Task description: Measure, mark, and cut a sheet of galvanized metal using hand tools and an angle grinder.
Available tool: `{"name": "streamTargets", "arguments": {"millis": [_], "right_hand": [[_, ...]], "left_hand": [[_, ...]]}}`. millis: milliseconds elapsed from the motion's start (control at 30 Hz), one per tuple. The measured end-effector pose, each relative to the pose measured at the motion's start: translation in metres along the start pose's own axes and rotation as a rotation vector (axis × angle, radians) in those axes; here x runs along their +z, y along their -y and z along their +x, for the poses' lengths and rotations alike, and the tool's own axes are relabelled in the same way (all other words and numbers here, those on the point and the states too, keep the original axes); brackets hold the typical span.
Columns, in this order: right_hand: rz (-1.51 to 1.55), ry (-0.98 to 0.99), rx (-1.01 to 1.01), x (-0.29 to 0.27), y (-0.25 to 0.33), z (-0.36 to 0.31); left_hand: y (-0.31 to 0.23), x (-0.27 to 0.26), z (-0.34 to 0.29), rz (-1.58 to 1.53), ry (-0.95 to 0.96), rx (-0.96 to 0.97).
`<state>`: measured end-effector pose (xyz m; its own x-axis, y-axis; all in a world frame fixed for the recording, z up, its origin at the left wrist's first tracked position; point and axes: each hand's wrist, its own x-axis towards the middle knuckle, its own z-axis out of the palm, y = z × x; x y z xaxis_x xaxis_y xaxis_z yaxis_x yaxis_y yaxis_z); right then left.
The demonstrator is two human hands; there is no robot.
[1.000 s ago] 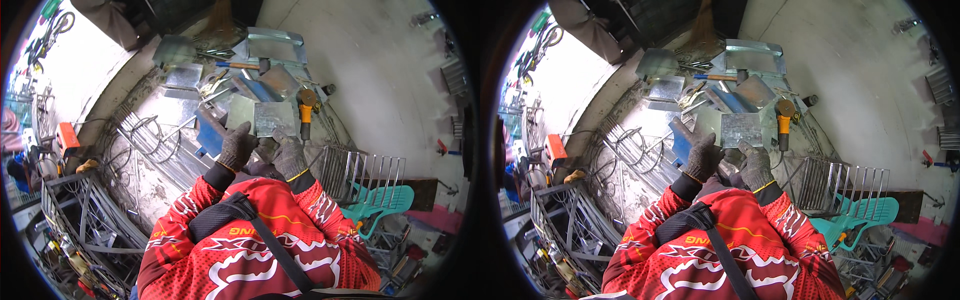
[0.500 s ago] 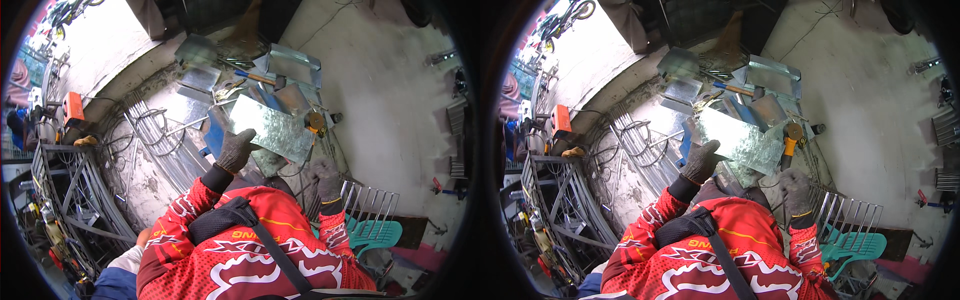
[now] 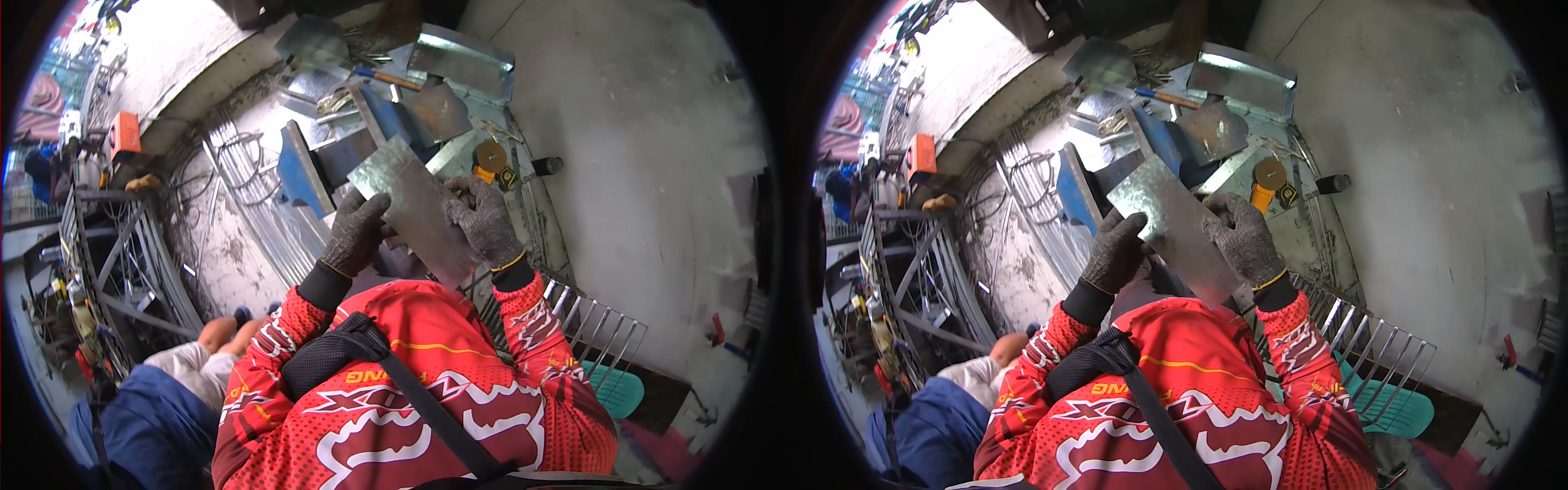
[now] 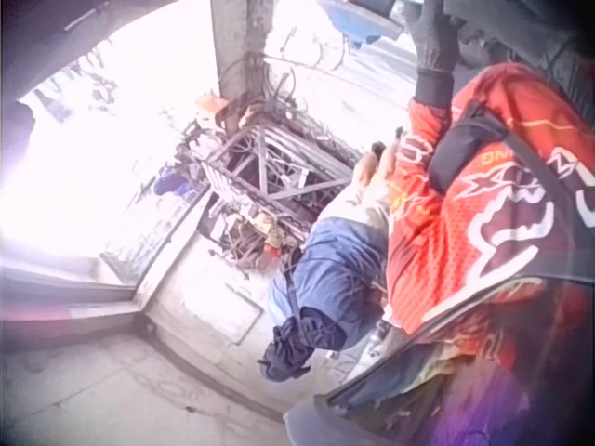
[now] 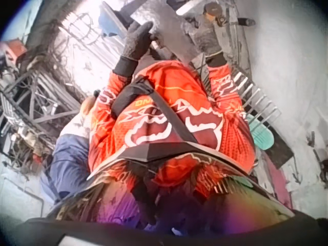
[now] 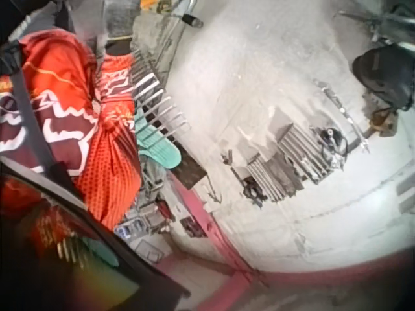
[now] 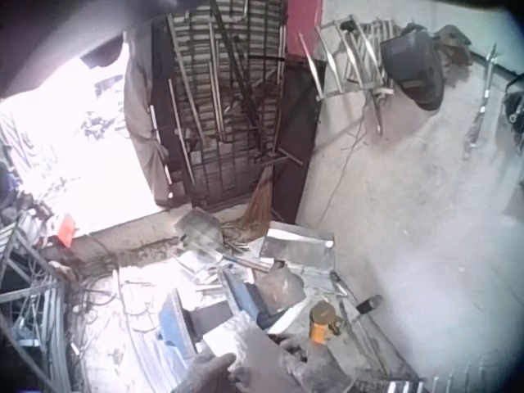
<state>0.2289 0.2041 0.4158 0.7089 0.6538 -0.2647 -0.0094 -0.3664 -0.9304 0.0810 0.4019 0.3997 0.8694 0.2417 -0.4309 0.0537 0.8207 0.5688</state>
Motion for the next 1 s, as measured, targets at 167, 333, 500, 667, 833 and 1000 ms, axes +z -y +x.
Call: {"name": "streamTargets", "arguments": {"millis": [167, 333, 500, 667, 833, 1000], "right_hand": [[0.042, 0.012, -0.008, 0.013, -0.008, -0.002], [0.045, 0.128, -0.001, 0.02, 0.001, -0.002], [0.027, 0.364, -0.179, 0.023, -0.004, -0.002], [-0.187, 0.252, -0.107, 0.032, -0.001, -0.02], [-0.208, 0.068, -0.209, 0.033, -0.027, -0.026], [-0.296, 0.012, -0.06, 0.027, -0.019, -0.039]], "left_hand": [[0.021, -0.004, -0.039, 0.096, -0.068, 0.114], [0.029, 0.004, -0.05, -0.013, -0.146, 0.219], [0.047, -0.036, -0.058, 0.0, -0.278, 0.25], [0.058, -0.038, -0.067, 0.023, -0.183, 0.158], [0.071, -0.04, -0.058, 0.055, -0.189, 0.148], [0.085, -0.057, -0.054, 0.06, -0.168, 0.125]]}}
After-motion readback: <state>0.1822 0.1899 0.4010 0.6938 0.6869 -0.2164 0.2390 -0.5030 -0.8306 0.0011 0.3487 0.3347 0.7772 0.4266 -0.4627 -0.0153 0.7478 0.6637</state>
